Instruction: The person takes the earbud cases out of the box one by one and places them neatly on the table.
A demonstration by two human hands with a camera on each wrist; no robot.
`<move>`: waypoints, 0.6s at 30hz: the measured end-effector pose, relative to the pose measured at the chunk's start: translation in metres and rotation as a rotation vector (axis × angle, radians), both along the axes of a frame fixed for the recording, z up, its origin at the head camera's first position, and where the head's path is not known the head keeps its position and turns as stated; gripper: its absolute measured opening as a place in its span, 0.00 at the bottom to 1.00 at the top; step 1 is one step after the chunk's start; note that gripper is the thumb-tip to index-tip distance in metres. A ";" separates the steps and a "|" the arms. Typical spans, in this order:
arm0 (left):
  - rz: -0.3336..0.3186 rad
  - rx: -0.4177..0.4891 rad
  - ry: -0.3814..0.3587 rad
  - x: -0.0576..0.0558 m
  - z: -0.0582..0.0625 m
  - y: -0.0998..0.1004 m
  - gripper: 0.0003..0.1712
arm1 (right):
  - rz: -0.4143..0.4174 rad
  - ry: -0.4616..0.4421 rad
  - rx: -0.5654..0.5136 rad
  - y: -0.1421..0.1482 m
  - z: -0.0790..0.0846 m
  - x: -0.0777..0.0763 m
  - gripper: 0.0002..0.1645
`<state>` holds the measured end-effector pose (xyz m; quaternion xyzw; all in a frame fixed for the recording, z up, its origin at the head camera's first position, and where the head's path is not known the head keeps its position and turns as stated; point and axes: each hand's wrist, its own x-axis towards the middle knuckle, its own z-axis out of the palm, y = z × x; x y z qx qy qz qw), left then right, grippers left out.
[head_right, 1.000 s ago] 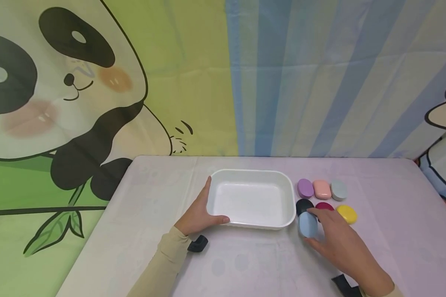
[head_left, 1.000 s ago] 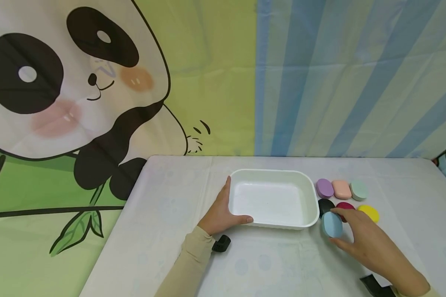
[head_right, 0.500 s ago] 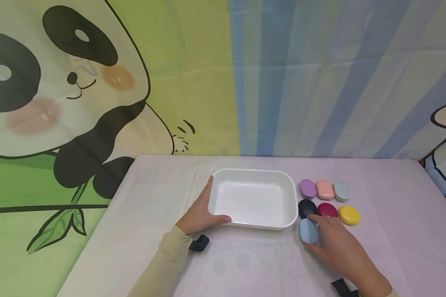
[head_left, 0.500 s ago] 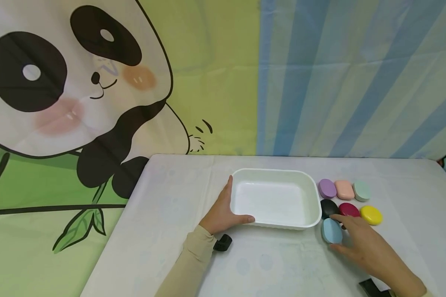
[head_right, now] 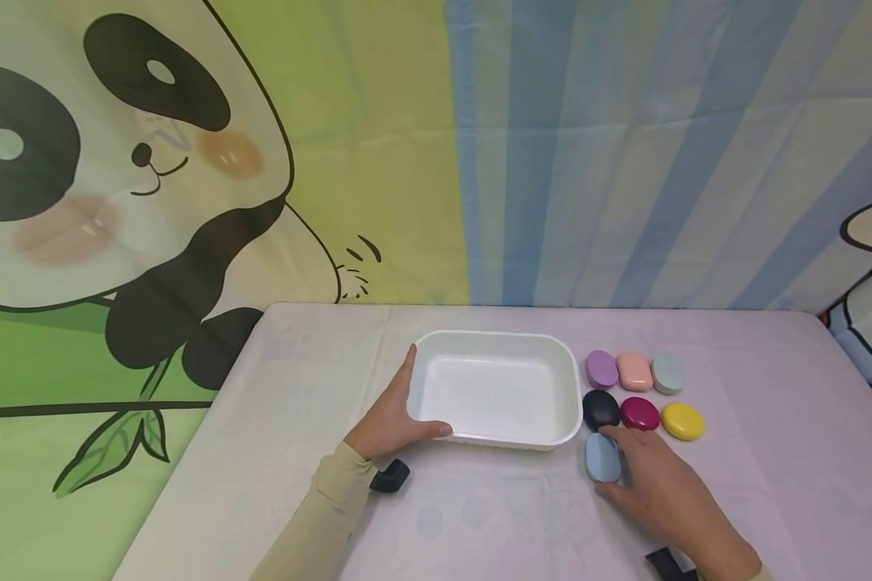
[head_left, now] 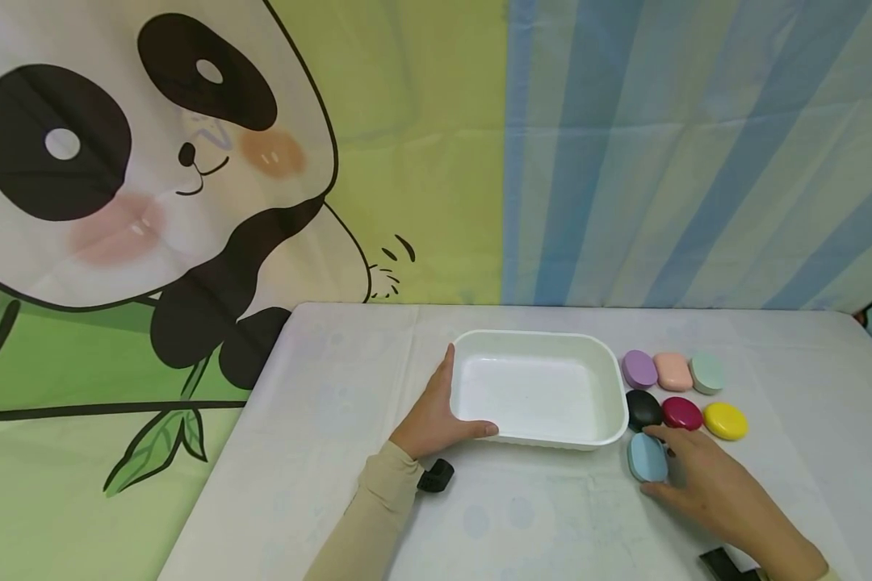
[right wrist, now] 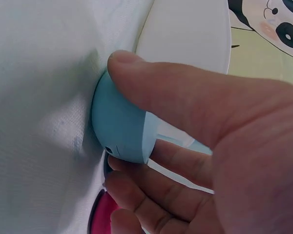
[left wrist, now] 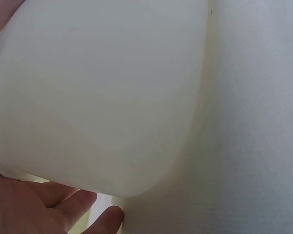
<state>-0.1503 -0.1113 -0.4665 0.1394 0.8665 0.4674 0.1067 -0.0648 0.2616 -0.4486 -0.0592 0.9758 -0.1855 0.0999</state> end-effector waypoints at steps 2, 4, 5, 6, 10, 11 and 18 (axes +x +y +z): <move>-0.001 -0.004 0.001 0.000 0.000 0.000 0.82 | -0.002 -0.024 0.009 0.000 0.000 -0.001 0.53; -0.003 -0.004 0.000 0.000 0.000 0.000 0.82 | -0.003 -0.033 0.016 0.000 0.000 -0.002 0.53; -0.004 -0.005 -0.002 0.001 0.000 0.000 0.82 | -0.002 -0.033 0.018 0.000 0.000 -0.002 0.54; -0.004 -0.005 -0.001 0.001 0.001 0.000 0.82 | 0.001 -0.025 0.015 0.000 0.000 -0.001 0.53; -0.003 0.003 0.004 0.001 0.003 -0.001 0.82 | 0.016 0.001 0.009 0.000 0.000 0.000 0.52; -0.003 0.007 0.006 0.001 0.003 -0.001 0.82 | 0.018 0.005 0.007 0.001 0.001 0.000 0.52; -0.008 0.010 0.014 0.001 0.005 -0.004 0.80 | 0.039 0.070 -0.006 0.003 0.011 0.001 0.50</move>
